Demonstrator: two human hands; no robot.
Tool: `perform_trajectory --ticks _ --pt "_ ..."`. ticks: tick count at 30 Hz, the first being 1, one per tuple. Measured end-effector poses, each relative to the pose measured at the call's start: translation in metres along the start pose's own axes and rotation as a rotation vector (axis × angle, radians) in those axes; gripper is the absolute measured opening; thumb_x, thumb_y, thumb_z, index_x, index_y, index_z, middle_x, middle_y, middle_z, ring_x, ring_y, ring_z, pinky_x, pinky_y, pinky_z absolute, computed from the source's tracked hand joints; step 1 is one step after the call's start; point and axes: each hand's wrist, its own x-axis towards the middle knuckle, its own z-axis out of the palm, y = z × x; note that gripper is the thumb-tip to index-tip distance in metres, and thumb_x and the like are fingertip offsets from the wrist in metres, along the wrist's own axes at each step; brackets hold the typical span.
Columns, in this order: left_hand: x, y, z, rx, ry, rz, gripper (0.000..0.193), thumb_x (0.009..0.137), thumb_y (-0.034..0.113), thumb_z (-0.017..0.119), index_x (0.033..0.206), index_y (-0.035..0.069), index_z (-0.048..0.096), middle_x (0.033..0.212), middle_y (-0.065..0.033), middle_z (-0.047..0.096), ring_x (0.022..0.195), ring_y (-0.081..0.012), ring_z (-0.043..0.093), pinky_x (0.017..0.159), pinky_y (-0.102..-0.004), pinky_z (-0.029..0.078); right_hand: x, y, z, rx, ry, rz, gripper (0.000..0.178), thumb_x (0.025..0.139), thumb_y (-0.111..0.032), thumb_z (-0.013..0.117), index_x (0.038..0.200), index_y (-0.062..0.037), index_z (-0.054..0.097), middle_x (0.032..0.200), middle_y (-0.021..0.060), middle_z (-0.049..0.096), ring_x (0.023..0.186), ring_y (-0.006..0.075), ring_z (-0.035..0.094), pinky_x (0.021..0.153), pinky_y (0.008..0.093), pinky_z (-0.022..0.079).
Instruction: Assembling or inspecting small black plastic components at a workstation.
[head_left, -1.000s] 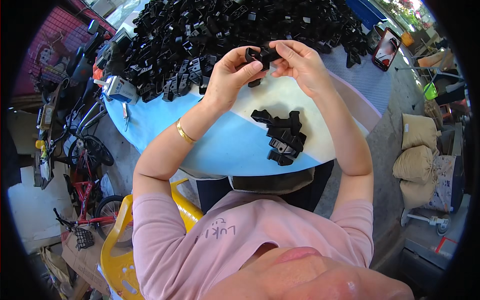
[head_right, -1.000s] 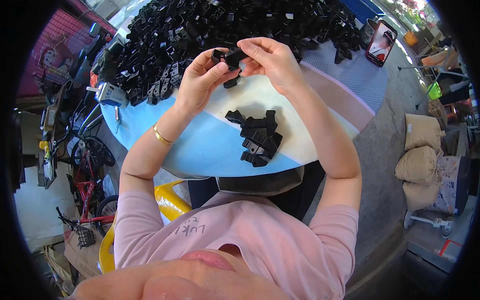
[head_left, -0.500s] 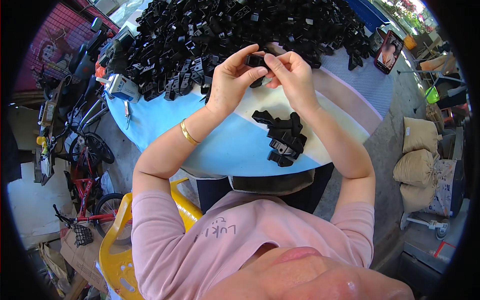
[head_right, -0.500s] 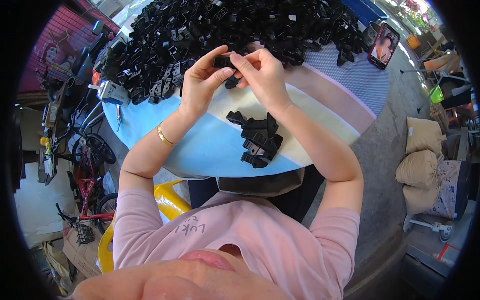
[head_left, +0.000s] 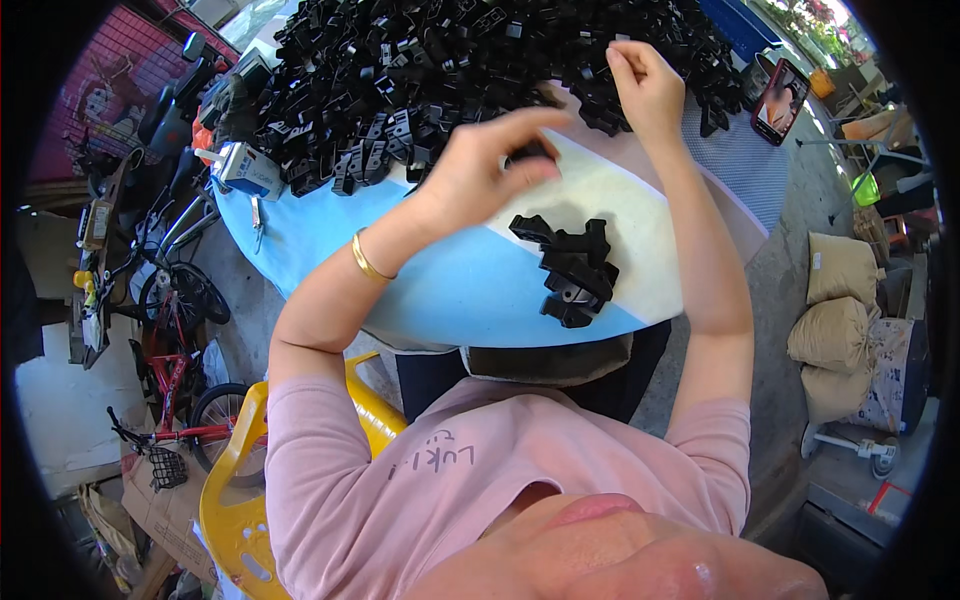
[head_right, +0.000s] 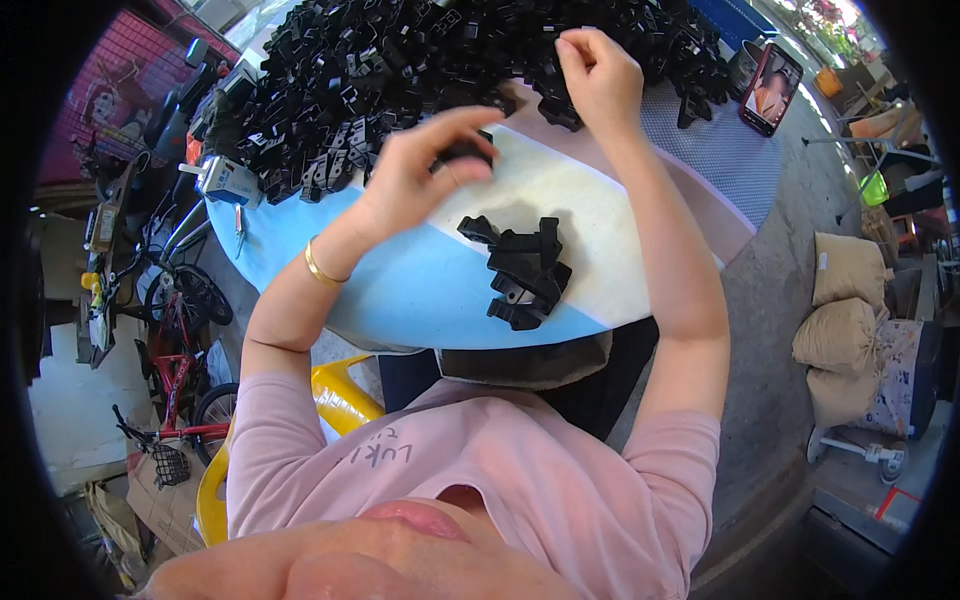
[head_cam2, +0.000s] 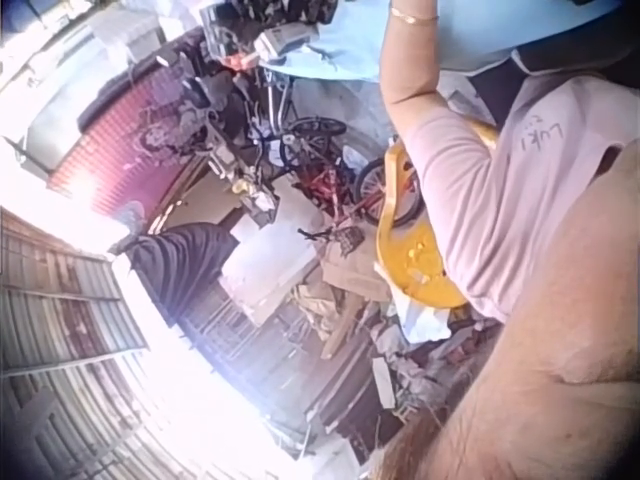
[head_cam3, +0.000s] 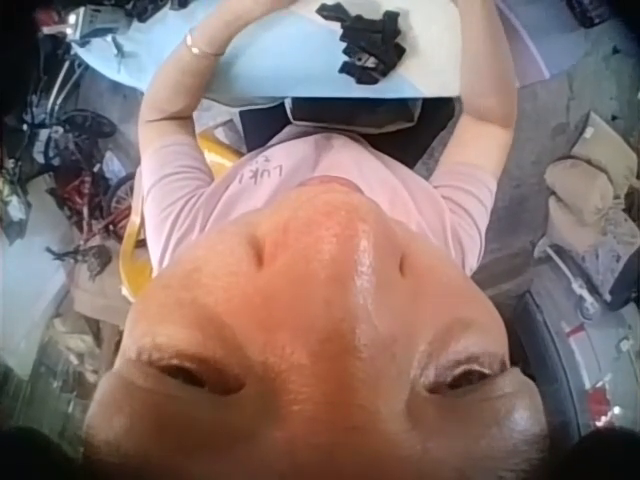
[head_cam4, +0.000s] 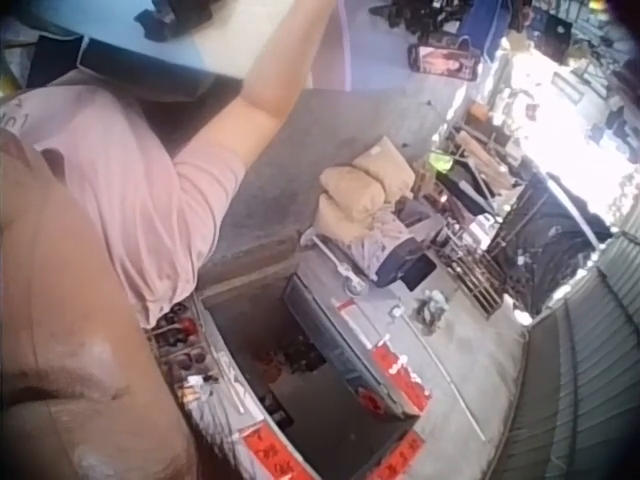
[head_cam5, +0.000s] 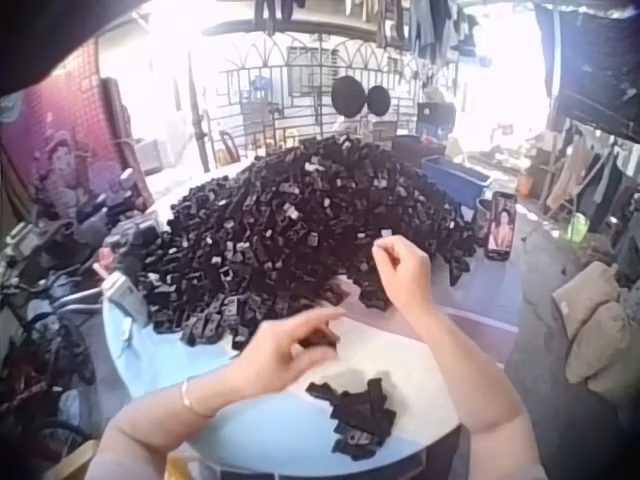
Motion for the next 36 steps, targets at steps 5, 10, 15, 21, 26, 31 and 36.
perform_trajectory --ticks 5,10,15,21,26,31,36 --pt "-0.017 0.004 0.029 0.365 -0.244 0.314 0.052 0.078 0.026 0.066 0.123 0.006 0.048 0.082 -0.0094 0.061 0.070 -0.0274 0.056 0.068 -0.0360 0.047 0.017 0.038 0.013 -0.567 -0.188 -0.314 0.037 0.076 -0.004 0.058 0.112 -0.0159 0.059 0.118 0.0071 0.055 0.107 0.0275 0.050 0.090 0.0371 0.043" --pt "-0.012 0.002 0.023 0.306 -0.198 0.254 0.049 0.079 0.038 0.062 0.113 0.004 0.056 0.090 -0.0129 0.059 0.081 -0.0297 0.053 0.075 -0.0370 0.045 0.015 0.041 0.021 -0.625 -0.197 -0.194 0.032 0.076 -0.011 0.062 0.108 -0.0183 0.062 0.110 0.0064 0.056 0.105 0.0267 0.050 0.086 0.0383 0.044" --pt "-0.001 -0.032 0.016 0.805 0.169 0.161 0.033 0.075 0.029 0.067 0.095 0.004 0.061 0.090 -0.0068 0.057 0.088 -0.0265 0.049 0.077 -0.0348 0.043 0.012 0.024 0.018 -0.614 -0.093 -0.269 0.024 0.075 -0.026 0.068 0.097 -0.0176 0.067 0.086 0.0033 0.061 0.088 0.0229 0.058 0.078 0.0381 0.046" --pt "-0.003 -0.034 0.016 0.979 0.031 0.045 0.024 0.073 0.014 0.063 0.096 0.006 0.061 0.090 -0.0036 0.057 0.090 -0.0235 0.049 0.076 -0.0341 0.042 -0.009 -0.035 0.011 0.139 -0.326 0.117 0.031 0.078 -0.017 0.070 0.102 0.0006 0.063 0.086 0.0063 0.064 0.072 0.0103 0.062 0.064 0.0228 0.049" --pt "-0.010 -0.032 0.019 0.789 -0.070 0.256 0.028 0.070 0.004 0.058 0.098 0.006 0.060 0.091 -0.0042 0.058 0.091 -0.0220 0.050 0.076 -0.0344 0.042 -0.020 -0.069 0.002 0.347 -0.590 0.375 0.033 0.082 -0.017 0.066 0.108 0.0022 0.059 0.086 0.0049 0.065 0.074 0.0086 0.059 0.067 0.0226 0.050" --pt "-0.003 -0.009 0.018 0.376 0.174 0.155 0.028 0.070 -0.010 0.053 0.095 0.002 0.053 0.086 -0.0141 0.054 0.078 -0.0339 0.053 0.071 -0.0365 0.046 -0.023 -0.064 0.000 0.498 -0.557 0.394 0.032 0.085 -0.017 0.063 0.109 0.0025 0.059 0.086 0.0043 0.064 0.073 0.0085 0.059 0.067 0.0227 0.050" --pt "0.001 -0.023 0.004 -0.113 0.344 -0.177 0.022 0.078 0.000 0.064 0.097 0.000 0.052 0.093 -0.0067 0.053 0.078 -0.0131 0.059 0.066 -0.0222 0.049 -0.028 -0.076 0.000 0.573 -0.623 0.395 0.034 0.086 -0.017 0.062 0.111 0.0038 0.057 0.087 0.0046 0.064 0.075 0.0085 0.059 0.069 0.0227 0.051"
